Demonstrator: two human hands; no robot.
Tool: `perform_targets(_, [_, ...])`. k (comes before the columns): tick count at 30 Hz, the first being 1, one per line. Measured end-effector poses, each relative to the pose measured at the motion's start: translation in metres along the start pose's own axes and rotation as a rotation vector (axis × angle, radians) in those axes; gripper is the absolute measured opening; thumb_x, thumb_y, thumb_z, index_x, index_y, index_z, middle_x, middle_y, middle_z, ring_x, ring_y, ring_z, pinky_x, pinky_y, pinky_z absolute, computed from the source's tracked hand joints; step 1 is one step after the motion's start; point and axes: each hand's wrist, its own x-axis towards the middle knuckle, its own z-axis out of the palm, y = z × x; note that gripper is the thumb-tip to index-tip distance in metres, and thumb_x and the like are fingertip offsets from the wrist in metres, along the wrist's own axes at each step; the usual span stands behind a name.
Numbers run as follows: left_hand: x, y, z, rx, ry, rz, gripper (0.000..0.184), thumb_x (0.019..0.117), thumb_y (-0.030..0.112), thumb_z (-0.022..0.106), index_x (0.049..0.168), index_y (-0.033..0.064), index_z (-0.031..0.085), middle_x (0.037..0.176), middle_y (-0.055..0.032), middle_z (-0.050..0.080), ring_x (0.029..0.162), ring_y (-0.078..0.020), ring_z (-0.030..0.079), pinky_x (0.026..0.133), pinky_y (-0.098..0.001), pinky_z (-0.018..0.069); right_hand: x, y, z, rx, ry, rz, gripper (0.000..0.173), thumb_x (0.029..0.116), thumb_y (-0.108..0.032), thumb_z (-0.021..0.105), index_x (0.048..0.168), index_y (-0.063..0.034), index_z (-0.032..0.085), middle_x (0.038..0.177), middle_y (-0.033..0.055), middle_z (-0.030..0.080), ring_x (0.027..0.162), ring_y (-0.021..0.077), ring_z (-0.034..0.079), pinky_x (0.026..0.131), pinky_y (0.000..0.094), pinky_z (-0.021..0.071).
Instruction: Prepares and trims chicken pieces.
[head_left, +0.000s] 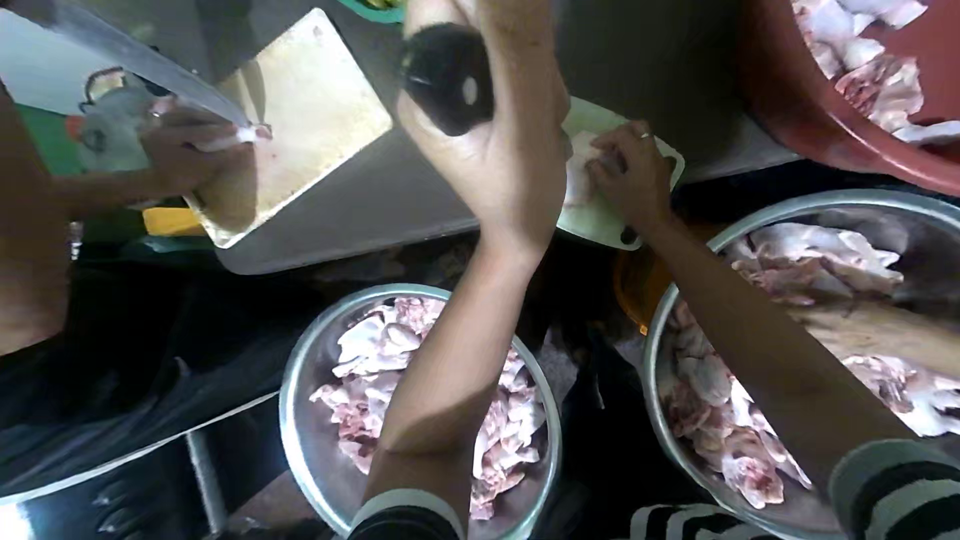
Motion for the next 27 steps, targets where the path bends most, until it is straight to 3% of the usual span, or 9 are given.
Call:
perform_targets(6, [-0.009, -0.028, -0.001, -0.006, 0.038, 0.012, 0.033, 0.1001, -0.001, 0.05, 0.072, 0.0156, 0.045, 0.051, 0.0109, 0.037, 0.044, 0.0001, 0.037, 0.043, -0.0184, 0.0346, -0.006, -0.002, 0.005, 0.011, 0.045, -0.006, 0.028, 0.0946, -0.019, 0.07, 0.117, -0.0006, 0.07, 0.118, 0.0228, 0.063, 0.089, 0.0302, 0.067, 0.076, 0.0426, 0.0574])
perform_targets(8, [-0.009, -0.033, 0.001, 0.022, 0.047, 0.005, 0.031, 0.0991, -0.001, 0.05, 0.073, 0.0151, 0.047, 0.053, 0.0111, 0.039, 0.045, 0.0001, 0.038, 0.043, -0.0189, 0.0353, -0.006, -0.001, 0.005, 0.022, 0.031, -0.018, 0.027, 0.0947, -0.016, 0.069, 0.117, -0.0006, 0.07, 0.125, 0.0225, 0.061, 0.091, 0.029, 0.067, 0.078, 0.041, 0.0579])
perform_targets(13, [-0.014, -0.044, 0.012, 0.12, 0.047, -0.019, 0.027, 0.0979, -0.004, 0.049, 0.076, 0.0124, 0.05, 0.056, 0.0108, 0.043, 0.047, 0.001, 0.041, 0.044, -0.0191, 0.0372, -0.004, 0.003, 0.0, -0.039, -0.034, -0.161, 0.024, 0.0978, -0.013, 0.063, 0.116, 0.0008, 0.071, 0.135, 0.0225, 0.063, 0.109, 0.0369, 0.069, 0.089, 0.0502, 0.057])
perform_targets(21, [-0.023, -0.041, 0.012, 0.145, 0.036, 0.0, 0.03, 0.1026, 0.001, 0.049, 0.075, 0.0124, 0.05, 0.057, 0.01, 0.042, 0.047, 0.0005, 0.041, 0.044, -0.0189, 0.0366, 0.002, -0.008, 0.0, -0.174, -0.077, -0.123, 0.02, 0.1011, -0.014, 0.058, 0.11, 0.0, 0.069, 0.132, 0.0207, 0.065, 0.103, 0.0392, 0.07, 0.083, 0.0532, 0.057])
perform_targets(24, [-0.029, -0.034, 0.012, 0.157, 0.042, 0.002, 0.033, 0.1065, 0.006, 0.049, 0.075, 0.0138, 0.047, 0.056, 0.0091, 0.039, 0.047, -0.0012, 0.039, 0.044, -0.0194, 0.036, 0.004, -0.013, 0.002, -0.2, -0.082, -0.084, 0.02, 0.1013, -0.013, 0.058, 0.113, 0.0002, 0.068, 0.134, 0.0216, 0.063, 0.104, 0.0408, 0.069, 0.083, 0.0539, 0.0568])
perform_targets(27, [-0.035, -0.029, 0.006, 0.169, 0.073, 0.011, 0.035, 0.1077, 0.008, 0.047, 0.073, 0.015, 0.045, 0.054, 0.0083, 0.037, 0.045, -0.0032, 0.04, 0.043, -0.0209, 0.0383, 0.004, -0.013, 0.004, -0.199, -0.093, -0.06, 0.024, 0.1012, -0.011, 0.058, 0.12, -0.0004, 0.068, 0.138, 0.0218, 0.061, 0.11, 0.0411, 0.067, 0.089, 0.0532, 0.0561])
